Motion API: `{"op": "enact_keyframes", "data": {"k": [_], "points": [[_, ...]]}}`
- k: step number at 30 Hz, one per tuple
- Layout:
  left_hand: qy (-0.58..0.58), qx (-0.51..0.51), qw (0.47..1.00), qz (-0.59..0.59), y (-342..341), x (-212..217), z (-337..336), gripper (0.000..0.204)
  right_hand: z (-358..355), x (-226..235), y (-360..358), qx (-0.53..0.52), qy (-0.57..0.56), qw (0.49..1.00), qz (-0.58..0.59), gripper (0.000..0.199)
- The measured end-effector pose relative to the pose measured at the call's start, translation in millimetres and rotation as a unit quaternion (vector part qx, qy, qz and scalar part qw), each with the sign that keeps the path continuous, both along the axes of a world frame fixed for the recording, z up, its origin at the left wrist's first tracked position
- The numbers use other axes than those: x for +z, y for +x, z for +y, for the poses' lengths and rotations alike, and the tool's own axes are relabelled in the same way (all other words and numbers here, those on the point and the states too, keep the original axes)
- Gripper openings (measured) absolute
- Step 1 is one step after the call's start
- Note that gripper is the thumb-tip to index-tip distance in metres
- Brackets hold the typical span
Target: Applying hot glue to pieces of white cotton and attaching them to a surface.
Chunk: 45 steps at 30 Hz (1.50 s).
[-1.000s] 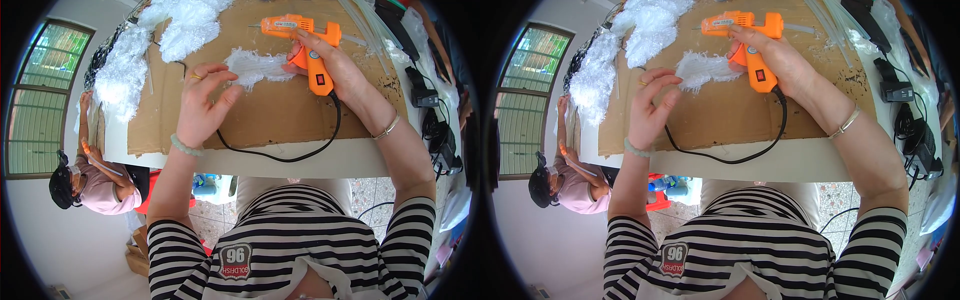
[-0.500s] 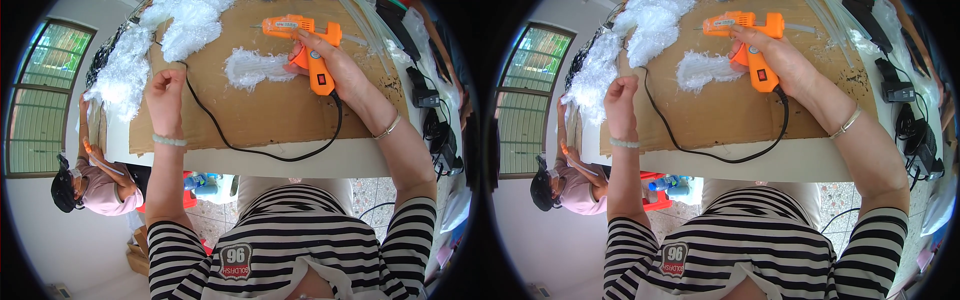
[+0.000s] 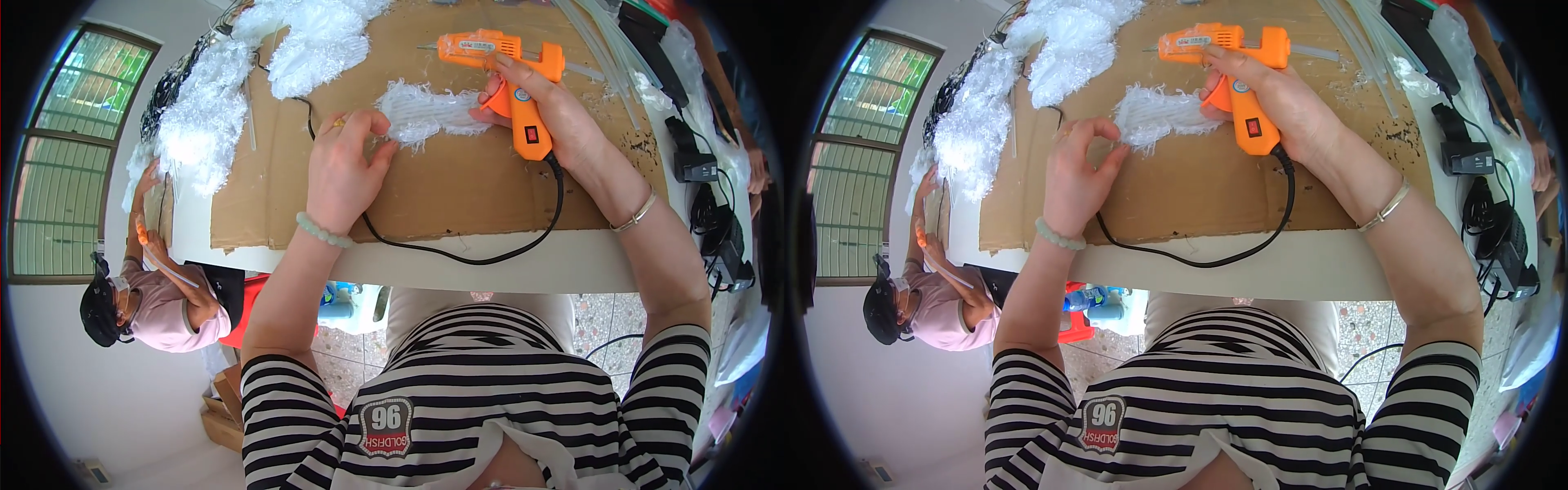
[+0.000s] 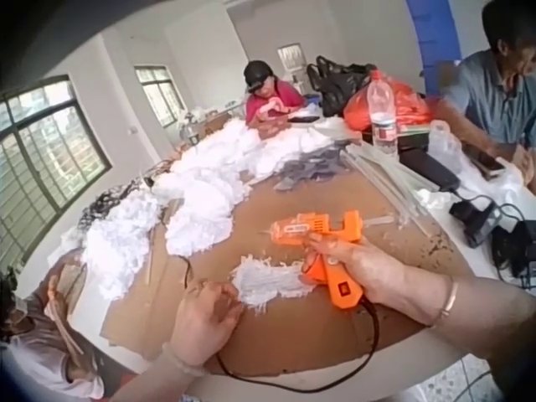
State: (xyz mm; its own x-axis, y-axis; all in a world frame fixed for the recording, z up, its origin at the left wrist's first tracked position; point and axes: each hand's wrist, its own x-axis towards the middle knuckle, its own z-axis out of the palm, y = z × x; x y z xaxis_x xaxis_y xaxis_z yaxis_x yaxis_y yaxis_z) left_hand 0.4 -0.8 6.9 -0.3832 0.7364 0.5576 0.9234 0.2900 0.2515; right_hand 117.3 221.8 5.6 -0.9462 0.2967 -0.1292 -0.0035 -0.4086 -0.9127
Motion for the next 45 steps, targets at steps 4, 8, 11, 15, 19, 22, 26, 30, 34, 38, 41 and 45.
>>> {"op": "enact_keyframes", "data": {"k": [4,8,11,15,19,22,26,30,34,38,41,45], "points": [[0.004,0.032,0.996,-0.077,-11,-5,12,0.022,-2,1,0,-0.003,0.0,1.0,0.004,0.038],[-0.005,0.035,0.994,-0.099,-17,-7,19,0.02,3,-4,-2,0.01,0.002,1.0,0.026,0.045],[-0.026,0.07,0.989,-0.125,-23,-3,22,0.014,2,-1,-1,0.011,0.016,1.0,0.015,0.047],[0.026,0.044,0.927,-0.372,-54,-3,21,0.012,2,-1,-2,0.016,0.014,1.0,0.018,0.044],[0.172,0.099,0.915,-0.35,-64,1,15,0.014,3,-4,-4,0.015,-0.003,0.999,0.03,0.043],[0.19,0.134,0.911,-0.341,-59,-1,10,0.013,5,-4,-3,0.012,-0.01,0.999,0.029,0.042],[0.14,0.069,0.956,-0.25,-44,-9,4,0.009,3,-4,-4,0.009,-0.017,0.999,0.037,0.04],[-0.03,-0.023,0.998,0.058,-34,-4,16,0.006,2,0,-2,0.005,-0.013,1.0,0.015,0.036],[-0.075,-0.03,0.991,0.106,-37,4,18,0.005,4,-1,-2,0.004,-0.021,1.0,0.019,0.034],[0.047,0.04,0.967,-0.248,-48,2,15,0.006,6,-4,-3,0.004,-0.033,0.999,0.017,0.034],[0.064,0.042,0.968,-0.239,-57,-3,20,0.007,5,0,-1,0.007,-0.042,0.999,0.004,0.032],[-0.095,-0.003,0.995,-0.033,-50,0,32,0.009,7,-1,-1,-0.009,-0.046,0.999,0.02,0.031]]}}
